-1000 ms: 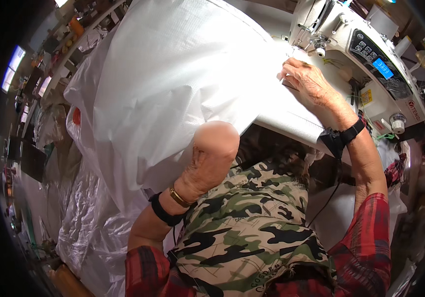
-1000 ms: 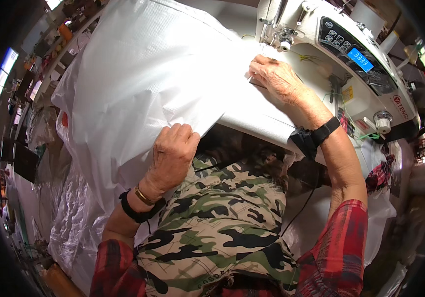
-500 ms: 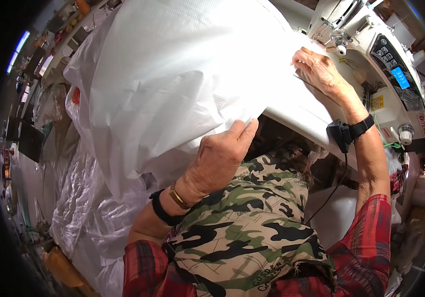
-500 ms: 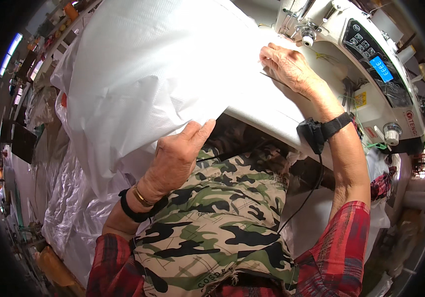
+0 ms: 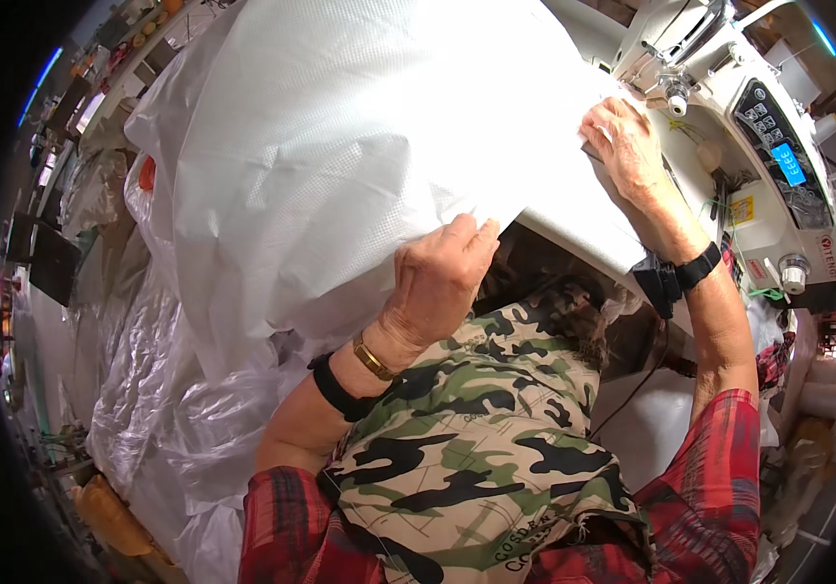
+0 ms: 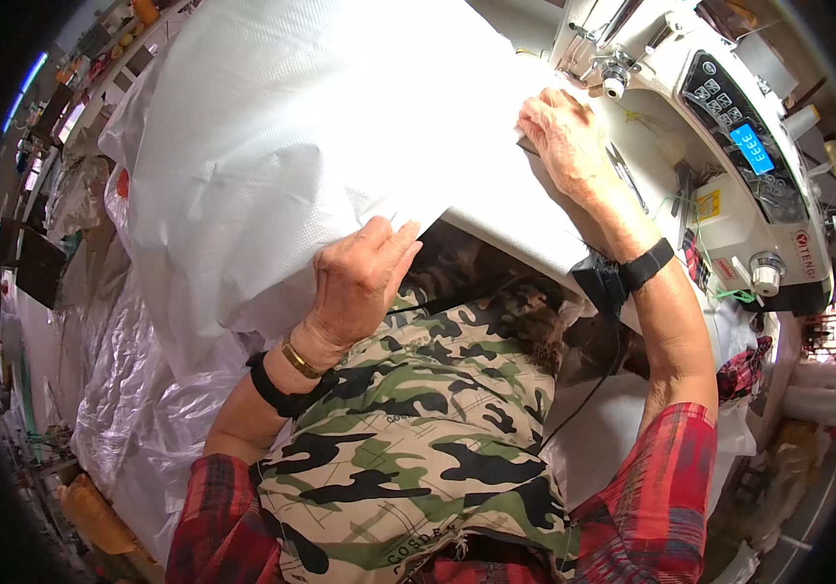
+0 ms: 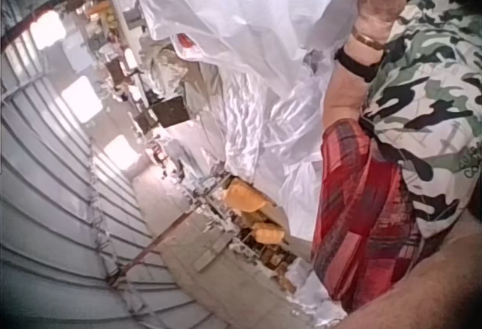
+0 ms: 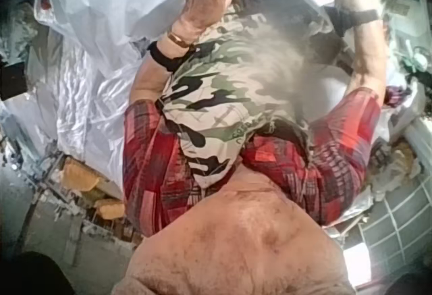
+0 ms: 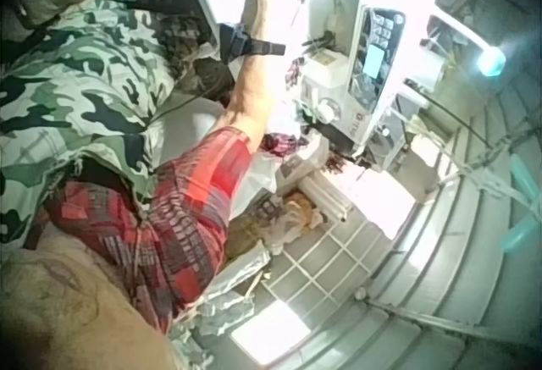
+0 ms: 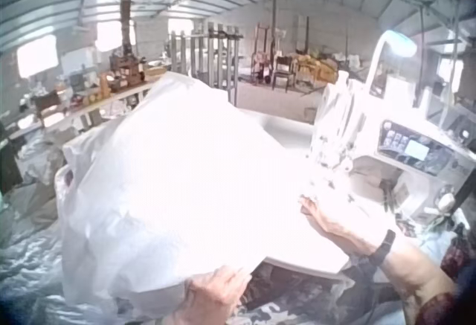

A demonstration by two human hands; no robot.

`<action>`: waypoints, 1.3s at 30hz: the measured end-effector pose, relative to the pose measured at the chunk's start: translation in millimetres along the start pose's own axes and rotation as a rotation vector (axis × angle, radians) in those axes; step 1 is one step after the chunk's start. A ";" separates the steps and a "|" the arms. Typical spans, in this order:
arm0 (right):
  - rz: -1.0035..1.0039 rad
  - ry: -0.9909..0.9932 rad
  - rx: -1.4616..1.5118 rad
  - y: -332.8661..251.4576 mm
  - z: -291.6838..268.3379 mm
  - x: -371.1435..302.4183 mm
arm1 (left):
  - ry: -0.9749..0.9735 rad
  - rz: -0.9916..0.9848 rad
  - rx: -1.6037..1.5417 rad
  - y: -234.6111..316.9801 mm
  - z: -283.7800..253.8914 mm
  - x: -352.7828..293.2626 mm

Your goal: The recorder is using an industrial sewing machine to stitch together large pieces of white plastic or synthetic fabric.

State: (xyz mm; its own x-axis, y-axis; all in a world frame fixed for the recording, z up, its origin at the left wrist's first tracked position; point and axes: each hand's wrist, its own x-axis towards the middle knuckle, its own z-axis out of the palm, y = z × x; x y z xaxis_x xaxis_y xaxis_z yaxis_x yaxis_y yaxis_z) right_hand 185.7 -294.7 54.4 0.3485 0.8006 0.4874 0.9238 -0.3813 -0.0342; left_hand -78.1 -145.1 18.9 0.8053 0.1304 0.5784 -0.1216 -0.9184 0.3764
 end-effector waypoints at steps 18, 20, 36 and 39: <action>-0.241 -0.145 -0.020 21.2 -18.5 3.9 | -0.081 0.040 0.040 6.4 -30.0 31.5; -0.301 -0.186 -0.049 25.6 -21.3 5.7 | -0.122 0.060 0.045 9.7 -32.9 32.3; -0.302 -0.201 -0.268 19.9 -16.1 9.0 | -0.486 -0.007 -0.329 10.1 -14.1 29.6; -0.224 -0.284 -0.206 8.4 -17.6 11.1 | -0.487 0.061 -0.449 29.3 11.6 30.2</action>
State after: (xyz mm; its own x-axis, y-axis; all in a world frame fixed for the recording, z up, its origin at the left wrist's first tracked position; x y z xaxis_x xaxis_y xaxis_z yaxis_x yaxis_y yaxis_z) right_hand 194.5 -297.2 74.9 0.1995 0.9589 0.2017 0.9406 -0.2451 0.2349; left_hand -50.6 -172.4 39.0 0.9467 -0.1972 0.2548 -0.3203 -0.6605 0.6790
